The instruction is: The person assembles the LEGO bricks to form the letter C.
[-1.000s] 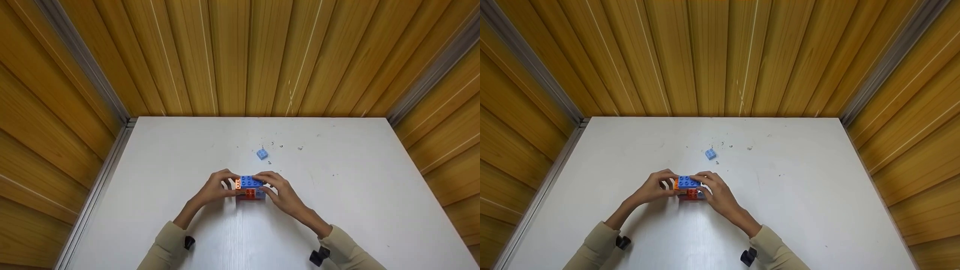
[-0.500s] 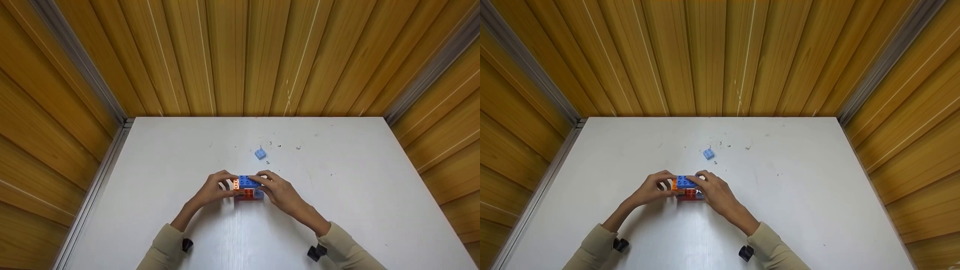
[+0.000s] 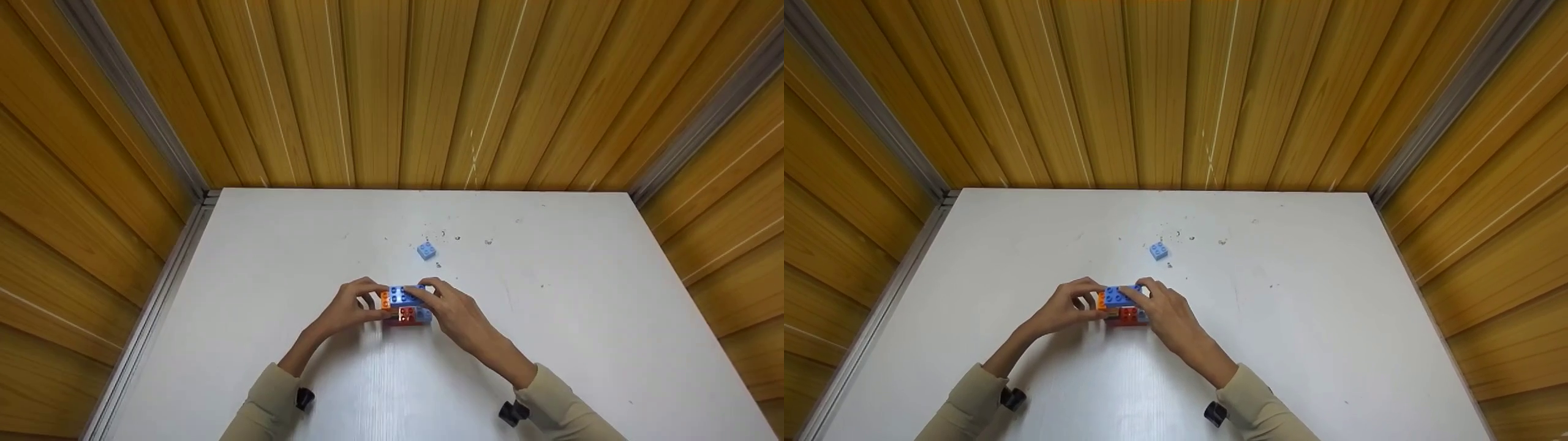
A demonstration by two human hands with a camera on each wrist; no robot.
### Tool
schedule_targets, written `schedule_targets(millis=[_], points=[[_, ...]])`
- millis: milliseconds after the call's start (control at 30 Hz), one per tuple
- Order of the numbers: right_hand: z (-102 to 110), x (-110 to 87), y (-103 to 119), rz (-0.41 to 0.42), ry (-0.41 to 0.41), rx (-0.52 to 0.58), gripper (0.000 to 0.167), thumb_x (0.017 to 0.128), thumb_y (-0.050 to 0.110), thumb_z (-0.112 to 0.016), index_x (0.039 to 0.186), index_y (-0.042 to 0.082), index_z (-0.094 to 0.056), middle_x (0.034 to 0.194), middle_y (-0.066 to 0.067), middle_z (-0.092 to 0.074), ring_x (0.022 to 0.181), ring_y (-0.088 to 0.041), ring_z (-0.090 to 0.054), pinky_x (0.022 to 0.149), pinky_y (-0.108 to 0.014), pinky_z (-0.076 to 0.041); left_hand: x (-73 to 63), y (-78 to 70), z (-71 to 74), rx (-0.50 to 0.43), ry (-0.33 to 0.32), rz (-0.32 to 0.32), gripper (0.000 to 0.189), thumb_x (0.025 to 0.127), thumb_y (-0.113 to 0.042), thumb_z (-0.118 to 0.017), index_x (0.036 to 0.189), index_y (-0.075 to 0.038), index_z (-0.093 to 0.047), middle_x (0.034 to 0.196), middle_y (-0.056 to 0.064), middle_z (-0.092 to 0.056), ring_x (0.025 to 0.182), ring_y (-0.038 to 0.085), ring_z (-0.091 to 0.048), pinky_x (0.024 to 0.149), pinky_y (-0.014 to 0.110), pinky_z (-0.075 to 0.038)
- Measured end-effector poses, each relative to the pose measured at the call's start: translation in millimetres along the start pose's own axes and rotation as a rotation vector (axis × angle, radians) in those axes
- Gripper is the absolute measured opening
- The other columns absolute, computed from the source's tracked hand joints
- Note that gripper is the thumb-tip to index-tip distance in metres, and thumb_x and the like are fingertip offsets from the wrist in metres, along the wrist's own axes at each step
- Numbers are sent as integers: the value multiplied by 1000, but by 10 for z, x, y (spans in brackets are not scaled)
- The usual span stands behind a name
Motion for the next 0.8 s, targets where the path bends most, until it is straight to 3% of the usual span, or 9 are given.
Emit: schedule_targets(millis=[300,567,800], points=[[4,-36,-34,-15,-6,52,52,92,0,-72,138,24,-63,124,-7,-63,85,-13,-64,68,-25,-57,18,-23,-23,3,-6,0,44,86,-13,-83,127,-2,-71,110,17,-68,88,29,-67,70,26,-52],[108,32,-22,-111,152,172,52,95,15,-73,143,27,-58,136,-6,-61,109,-22,-68,84,-35,-61,9,-30,11,27,4,-9,44,86,-18,-83,126,-5,-72,109,15,-68,89,30,-69,70,21,-51],[40,15,-66,-141,125,328,51,95,15,-73,143,26,-60,136,-4,-61,114,-22,-67,88,-40,-59,5,-38,-16,37,14,-32,44,89,-19,-81,129,-6,-70,112,14,-68,89,28,-69,70,22,-52]])
Point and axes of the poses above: each hand's wrist, its own x-axis towards the middle knuckle, its own z-axis out of the back of the hand, y = z × x, the point moved 5 cm from there along x, towards the middle knuckle
